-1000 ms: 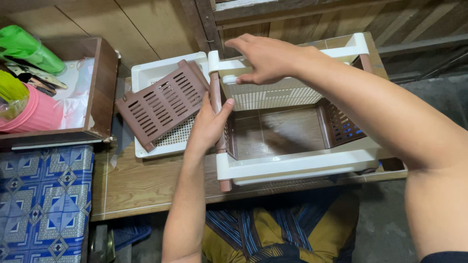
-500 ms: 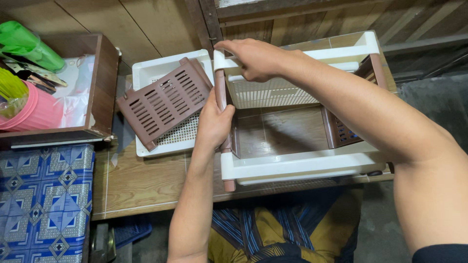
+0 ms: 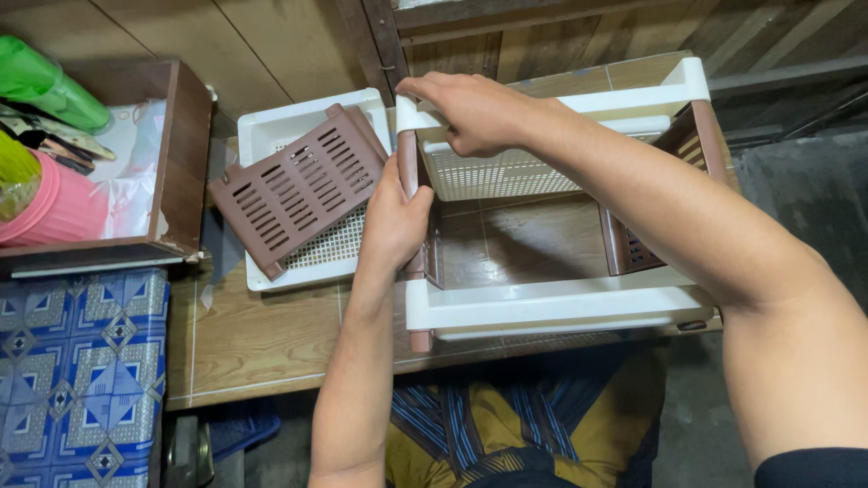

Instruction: The person assembles a white plastic basket with brown slatted sides by snapping the side panels into the base. They then wipe the interior and exterior surfaces with a blue cloth and place a brown slatted insert into the basket.

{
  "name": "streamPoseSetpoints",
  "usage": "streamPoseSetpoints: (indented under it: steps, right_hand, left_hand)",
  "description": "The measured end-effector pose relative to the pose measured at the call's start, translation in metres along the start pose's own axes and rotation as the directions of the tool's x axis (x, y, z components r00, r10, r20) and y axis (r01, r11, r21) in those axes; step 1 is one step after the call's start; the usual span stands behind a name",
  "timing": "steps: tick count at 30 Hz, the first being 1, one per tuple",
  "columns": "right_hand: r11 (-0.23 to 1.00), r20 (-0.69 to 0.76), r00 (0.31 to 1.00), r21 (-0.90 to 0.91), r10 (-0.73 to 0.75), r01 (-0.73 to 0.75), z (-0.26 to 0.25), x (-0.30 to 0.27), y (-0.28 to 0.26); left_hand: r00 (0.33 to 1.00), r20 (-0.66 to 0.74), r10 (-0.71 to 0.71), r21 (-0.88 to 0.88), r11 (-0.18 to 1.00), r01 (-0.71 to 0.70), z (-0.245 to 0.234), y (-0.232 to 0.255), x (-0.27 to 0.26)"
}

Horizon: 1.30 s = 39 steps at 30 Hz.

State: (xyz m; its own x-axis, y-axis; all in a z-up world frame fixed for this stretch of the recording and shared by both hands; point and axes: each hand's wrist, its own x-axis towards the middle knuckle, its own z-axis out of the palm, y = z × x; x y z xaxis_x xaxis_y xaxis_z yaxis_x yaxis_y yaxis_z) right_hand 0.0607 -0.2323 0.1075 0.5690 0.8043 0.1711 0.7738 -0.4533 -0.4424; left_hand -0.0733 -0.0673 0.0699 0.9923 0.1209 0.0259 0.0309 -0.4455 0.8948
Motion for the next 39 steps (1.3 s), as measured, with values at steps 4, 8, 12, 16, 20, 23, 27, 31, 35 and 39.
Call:
streamPoseSetpoints:
  steps: [4,8,12,16,20,23,27,31,35,39]
  right_hand:
    - [1.0,0.0,1.0,-0.011,-0.004,0.004,0.001,0.0,0.002]
    - [1.0,0.01,1.0,-0.006,0.004,-0.004,0.002,0.0,0.003]
    - [0.999,-0.027,0.999,-0.013,-0.034,0.033,0.002,0.002,0.001]
    - [0.999,0.004,0.999,0.017,0.046,-0.046,0.003,0.0,0.004]
    - [0.999,-0.019,1.0,0.037,0.008,-0.007,0.006,0.002,0.0]
    - [0.999,0.049,0.998,0.044,-0.026,0.024,-0.006,-0.001,0.001]
    - [0.991,-0.026,0.992,0.027,-0.127,0.128,-0.034,-0.029,0.024]
    - [0.99,-0.256,0.962,0.125,0.094,-0.063,-0.083,-0.12,0.088]
    - [0.81,-0.573,0.66,0.579,0.485,-0.092,-0.086,-0.23,0.153]
    - [0.482,-0.371,0.617,0.876,0.694,-0.016,-0.016,-0.287,0.18]
  left_hand:
    - [1.0,0.001,0.015,0.015,1.0,-0.016,0.003,-0.005,0.002]
    - [1.0,0.013,-0.005,0.079,0.997,0.004,0.005,-0.013,0.008]
    - [1.0,0.023,0.014,0.064,0.998,-0.015,0.004,-0.011,0.009]
    - [0.999,0.037,-0.034,0.106,0.994,0.03,0.0,0.002,0.005]
    - [0.998,0.036,-0.059,0.146,0.988,0.053,-0.006,0.013,0.003]
    - [0.988,0.036,-0.153,0.14,0.979,0.147,-0.006,0.014,0.004]
    - [0.994,0.078,0.074,-0.129,0.99,-0.063,-0.007,0.002,0.01]
    - [0.982,0.19,-0.02,-0.272,0.959,0.073,-0.013,-0.011,0.004]
    - [0.967,0.236,-0.092,-0.245,0.958,0.151,-0.029,-0.016,-0.015]
    - [0.961,0.214,-0.173,0.046,0.985,0.167,-0.034,-0.01,-0.023]
